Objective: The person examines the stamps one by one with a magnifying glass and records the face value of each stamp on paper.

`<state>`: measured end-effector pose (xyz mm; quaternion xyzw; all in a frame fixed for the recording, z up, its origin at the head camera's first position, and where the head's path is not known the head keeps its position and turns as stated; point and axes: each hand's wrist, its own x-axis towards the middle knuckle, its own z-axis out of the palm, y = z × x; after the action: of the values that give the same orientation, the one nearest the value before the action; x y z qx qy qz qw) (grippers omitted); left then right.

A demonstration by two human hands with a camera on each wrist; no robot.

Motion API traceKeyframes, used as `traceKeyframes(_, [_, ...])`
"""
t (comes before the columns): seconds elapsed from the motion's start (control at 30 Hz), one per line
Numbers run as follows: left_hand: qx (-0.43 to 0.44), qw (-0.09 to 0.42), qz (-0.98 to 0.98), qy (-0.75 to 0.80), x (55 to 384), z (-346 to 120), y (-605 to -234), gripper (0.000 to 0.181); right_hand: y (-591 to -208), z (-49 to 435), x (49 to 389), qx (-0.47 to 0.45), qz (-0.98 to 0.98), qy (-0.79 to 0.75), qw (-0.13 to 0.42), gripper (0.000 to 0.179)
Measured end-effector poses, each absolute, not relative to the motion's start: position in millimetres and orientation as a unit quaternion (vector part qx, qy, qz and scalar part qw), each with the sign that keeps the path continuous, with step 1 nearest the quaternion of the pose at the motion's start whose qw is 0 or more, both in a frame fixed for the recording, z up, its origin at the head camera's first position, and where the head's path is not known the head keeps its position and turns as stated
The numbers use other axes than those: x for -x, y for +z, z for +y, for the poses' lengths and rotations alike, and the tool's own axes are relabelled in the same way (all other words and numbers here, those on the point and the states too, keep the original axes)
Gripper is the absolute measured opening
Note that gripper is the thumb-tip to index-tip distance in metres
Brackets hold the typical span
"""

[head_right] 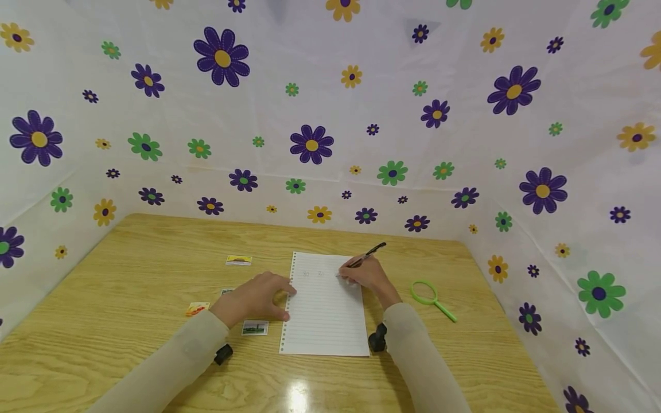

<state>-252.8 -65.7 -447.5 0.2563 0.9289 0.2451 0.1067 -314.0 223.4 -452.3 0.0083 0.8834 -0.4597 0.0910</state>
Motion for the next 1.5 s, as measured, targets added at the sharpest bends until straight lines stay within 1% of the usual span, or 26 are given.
traceKeyframes(0.33, [-0.264,0.106,0.926,0.249,253.3,-65.9,-446.6,0.051,-453.4,221.7,315.1,-0.028,0.885,-0.457,0.077,0.027])
traceKeyframes(0.77, [-0.258,0.105,0.929,0.244,253.2,-65.0,-446.2,0.052,-452.1,220.2,315.0,-0.042,0.876,-0.473,0.082,0.025])
traceKeyframes(1.1, [-0.258,0.106,0.928,0.246,251.5,-65.8,-445.7,0.051,-454.4,222.1,315.5,-0.012,0.885,-0.456,0.089,0.023])
traceKeyframes(1.5, [-0.264,0.104,0.927,0.245,251.7,-65.6,-446.1,0.052,-455.8,227.1,315.0,-0.003,0.887,-0.455,0.082,0.023])
